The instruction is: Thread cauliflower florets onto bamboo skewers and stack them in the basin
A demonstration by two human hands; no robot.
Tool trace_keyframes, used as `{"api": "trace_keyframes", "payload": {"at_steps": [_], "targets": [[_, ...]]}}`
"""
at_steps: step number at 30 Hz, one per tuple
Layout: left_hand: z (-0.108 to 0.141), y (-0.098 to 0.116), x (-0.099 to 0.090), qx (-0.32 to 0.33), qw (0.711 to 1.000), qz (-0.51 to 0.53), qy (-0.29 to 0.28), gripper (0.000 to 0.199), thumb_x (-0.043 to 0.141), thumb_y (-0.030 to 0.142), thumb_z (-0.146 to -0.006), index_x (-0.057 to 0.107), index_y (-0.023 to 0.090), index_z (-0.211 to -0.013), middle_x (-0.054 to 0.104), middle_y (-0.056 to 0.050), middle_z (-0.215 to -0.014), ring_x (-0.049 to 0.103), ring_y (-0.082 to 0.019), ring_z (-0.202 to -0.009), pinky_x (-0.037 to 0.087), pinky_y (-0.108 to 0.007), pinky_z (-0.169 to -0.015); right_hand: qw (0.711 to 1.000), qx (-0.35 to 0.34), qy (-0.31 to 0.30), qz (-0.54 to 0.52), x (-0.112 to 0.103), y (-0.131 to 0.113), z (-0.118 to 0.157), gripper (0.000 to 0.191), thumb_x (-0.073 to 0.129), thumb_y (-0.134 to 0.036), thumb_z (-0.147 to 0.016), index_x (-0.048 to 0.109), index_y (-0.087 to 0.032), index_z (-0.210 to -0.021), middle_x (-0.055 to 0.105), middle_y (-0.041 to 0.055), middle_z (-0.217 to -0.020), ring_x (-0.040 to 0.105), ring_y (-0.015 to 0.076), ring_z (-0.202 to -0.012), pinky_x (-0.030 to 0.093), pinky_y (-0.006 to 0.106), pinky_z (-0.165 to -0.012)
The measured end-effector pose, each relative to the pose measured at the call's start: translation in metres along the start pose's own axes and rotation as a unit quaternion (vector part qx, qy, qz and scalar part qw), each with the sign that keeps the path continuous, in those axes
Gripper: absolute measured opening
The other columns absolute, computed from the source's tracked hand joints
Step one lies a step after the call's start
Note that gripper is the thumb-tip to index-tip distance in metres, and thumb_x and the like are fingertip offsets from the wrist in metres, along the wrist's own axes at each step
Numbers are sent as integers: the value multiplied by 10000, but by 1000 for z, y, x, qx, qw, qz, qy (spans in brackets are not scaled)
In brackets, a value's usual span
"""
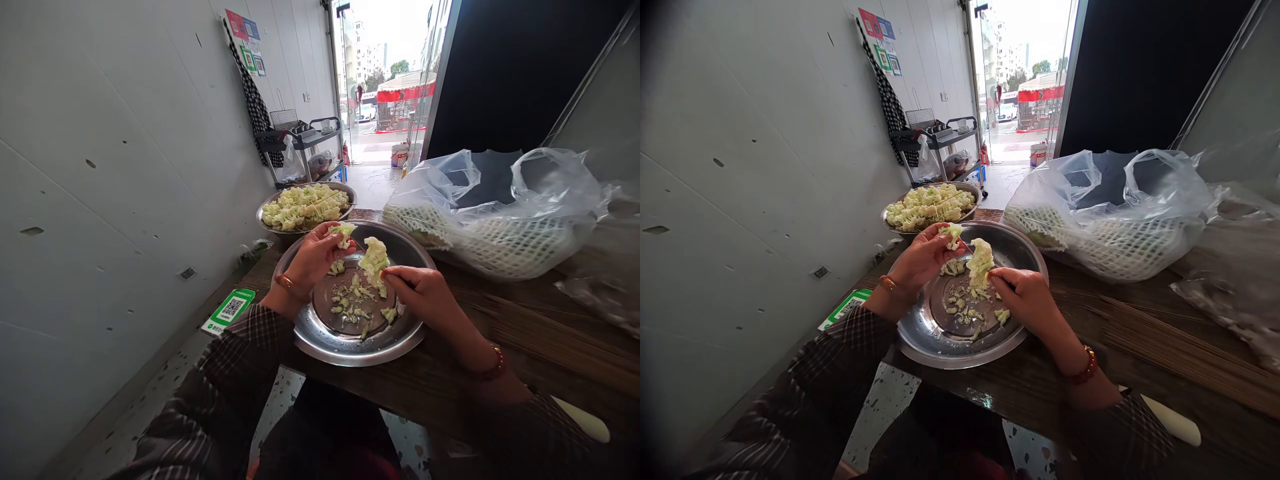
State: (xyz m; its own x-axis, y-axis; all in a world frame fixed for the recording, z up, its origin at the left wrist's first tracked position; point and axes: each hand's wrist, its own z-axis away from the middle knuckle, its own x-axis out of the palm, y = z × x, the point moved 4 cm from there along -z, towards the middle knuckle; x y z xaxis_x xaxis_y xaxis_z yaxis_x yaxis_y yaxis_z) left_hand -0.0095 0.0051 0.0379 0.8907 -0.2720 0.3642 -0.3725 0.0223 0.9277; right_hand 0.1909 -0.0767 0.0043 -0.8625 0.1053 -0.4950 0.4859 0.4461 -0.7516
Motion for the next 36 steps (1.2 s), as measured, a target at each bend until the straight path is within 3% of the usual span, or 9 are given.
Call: {"api": "trace_keyframes", "payload": {"at_steps": [15,23,30,36], "targets": [[2,4,2,40,999,-11,-20,281,790,188,-772,570,146,-942,672,-2,-800,716,-162,-773,621,-369,-805,1000,-12,18,14,0,0,0,287,557,-339,-942,808,-205,-901,787,12,-787,713,199,-694,477,279,-636],[0,-1,0,2,1000,-12,-12,257,781,146,-768,568,133,-910,710,-44,-822,732,-176,-771,607,-327,-766,999,-30,26,25,0,1,0,308,559,-342,-944,809,-198,-840,787,25,-766,700,199,-658,471,286,-619],[0,2,1,1,1000,22,-22,143,669,142,-824,588,130,-942,716,-60,-815,726,-193,-767,619,-374,-776,999,-30,39,15,1,4,1,252,591,-315,-934,821,-211,-919,816,18,-874,754,231,-770,530,297,-690],[0,0,-2,-1,999,12,-31,148,712,160,-808,620,107,-911,720,-74,-813,718,-178,-762,618,-341,-755,998,-43,43,35,1,4,2,239,599,-301,-934,824,-219,-932,820,26,-928,770,247,-817,552,307,-701]]}}
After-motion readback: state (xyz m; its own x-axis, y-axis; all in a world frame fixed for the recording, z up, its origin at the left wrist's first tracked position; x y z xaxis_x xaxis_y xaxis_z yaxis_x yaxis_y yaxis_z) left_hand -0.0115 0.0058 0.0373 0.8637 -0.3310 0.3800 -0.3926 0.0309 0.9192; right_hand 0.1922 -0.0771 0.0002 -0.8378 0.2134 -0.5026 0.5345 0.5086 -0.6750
